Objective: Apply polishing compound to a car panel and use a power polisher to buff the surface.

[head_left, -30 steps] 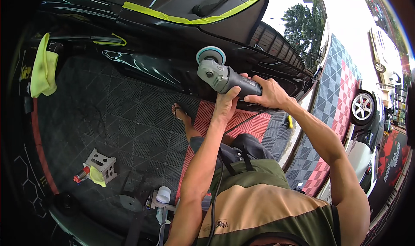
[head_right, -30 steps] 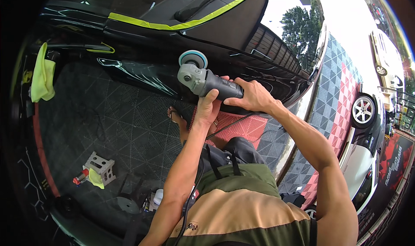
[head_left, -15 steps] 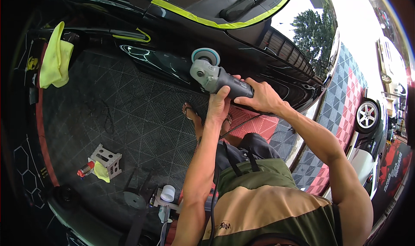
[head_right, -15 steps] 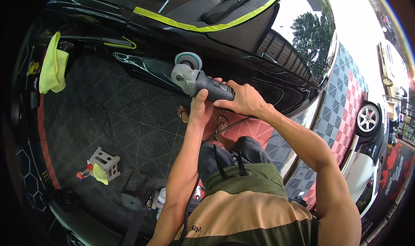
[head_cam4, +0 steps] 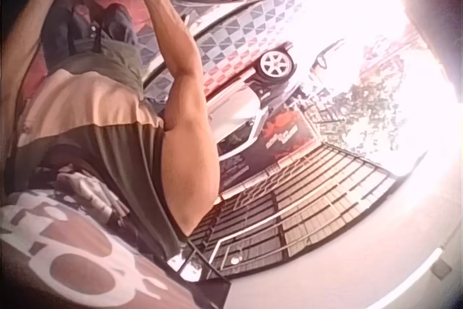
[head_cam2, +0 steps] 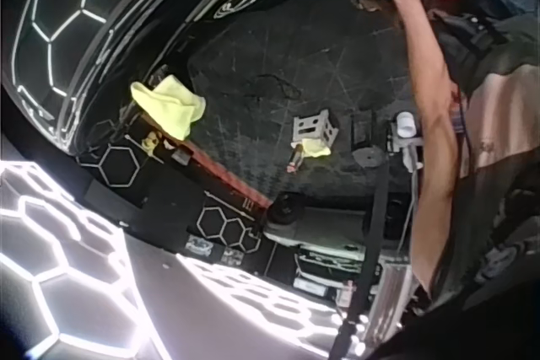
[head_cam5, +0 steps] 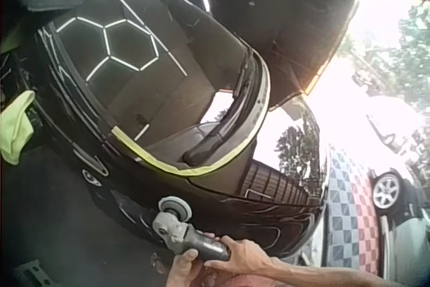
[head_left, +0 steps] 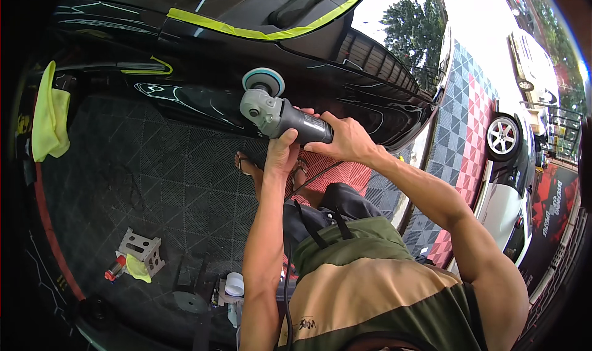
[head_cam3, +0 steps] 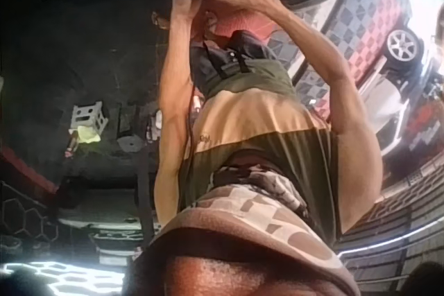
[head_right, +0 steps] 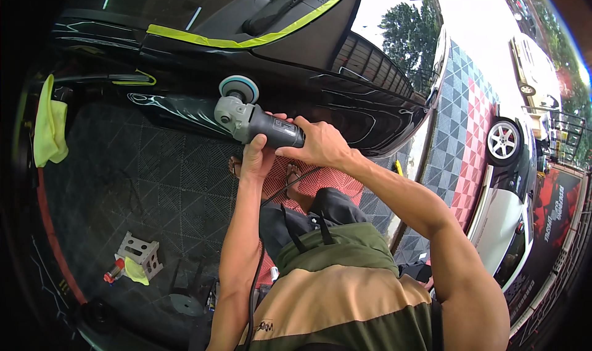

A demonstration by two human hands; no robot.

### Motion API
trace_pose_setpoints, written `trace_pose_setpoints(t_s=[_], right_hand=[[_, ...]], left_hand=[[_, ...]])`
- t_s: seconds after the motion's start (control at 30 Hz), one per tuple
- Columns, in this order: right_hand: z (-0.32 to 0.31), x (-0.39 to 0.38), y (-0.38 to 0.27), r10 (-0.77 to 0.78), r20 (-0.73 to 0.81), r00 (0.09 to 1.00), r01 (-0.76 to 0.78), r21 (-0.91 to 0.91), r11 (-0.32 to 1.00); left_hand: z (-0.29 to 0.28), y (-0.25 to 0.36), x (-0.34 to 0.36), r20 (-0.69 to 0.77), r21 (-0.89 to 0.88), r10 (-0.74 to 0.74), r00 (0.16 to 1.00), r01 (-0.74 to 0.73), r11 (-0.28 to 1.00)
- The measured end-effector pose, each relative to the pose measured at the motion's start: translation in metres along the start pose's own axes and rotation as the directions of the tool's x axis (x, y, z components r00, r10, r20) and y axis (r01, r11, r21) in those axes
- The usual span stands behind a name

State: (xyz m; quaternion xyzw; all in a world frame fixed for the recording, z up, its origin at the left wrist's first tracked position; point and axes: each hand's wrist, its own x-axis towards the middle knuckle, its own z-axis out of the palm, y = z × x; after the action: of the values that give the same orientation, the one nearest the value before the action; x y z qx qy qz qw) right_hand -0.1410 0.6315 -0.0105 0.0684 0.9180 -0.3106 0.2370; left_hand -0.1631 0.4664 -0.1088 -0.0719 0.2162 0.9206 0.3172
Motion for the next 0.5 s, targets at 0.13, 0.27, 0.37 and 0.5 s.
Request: trace_pose_setpoints(t_s=[0.13,0.27,0.37,0.5], right_hand=[[-0.013,-0.017,0.042,0.039,0.033,0.999,-0.037,-0.039,0.999],[-0.026,-0.04,0.067,0.029,-0.023,0.999,-0.03,-0.041,0.999],[-0.031,-0.046,0.079,0.032,-0.009,0.999,-0.033,-0.034,0.999],[-0.028,-0.036,0.071,0.017,-0.001,1.0,-0.017,-0.038,0.999]], left_hand=[[0.013,-0.043,0.008,0.039,-0.048,-0.068,0.997,0.069,0.996],[0.029,-0.069,0.01,0.103,-0.057,-0.131,0.986,0.137,0.989],[0.036,-0.079,0.01,0.109,-0.054,-0.162,0.981,0.168,0.984],[0.034,-0.066,0.01,0.094,-0.039,-0.13,0.987,0.134,0.99]])
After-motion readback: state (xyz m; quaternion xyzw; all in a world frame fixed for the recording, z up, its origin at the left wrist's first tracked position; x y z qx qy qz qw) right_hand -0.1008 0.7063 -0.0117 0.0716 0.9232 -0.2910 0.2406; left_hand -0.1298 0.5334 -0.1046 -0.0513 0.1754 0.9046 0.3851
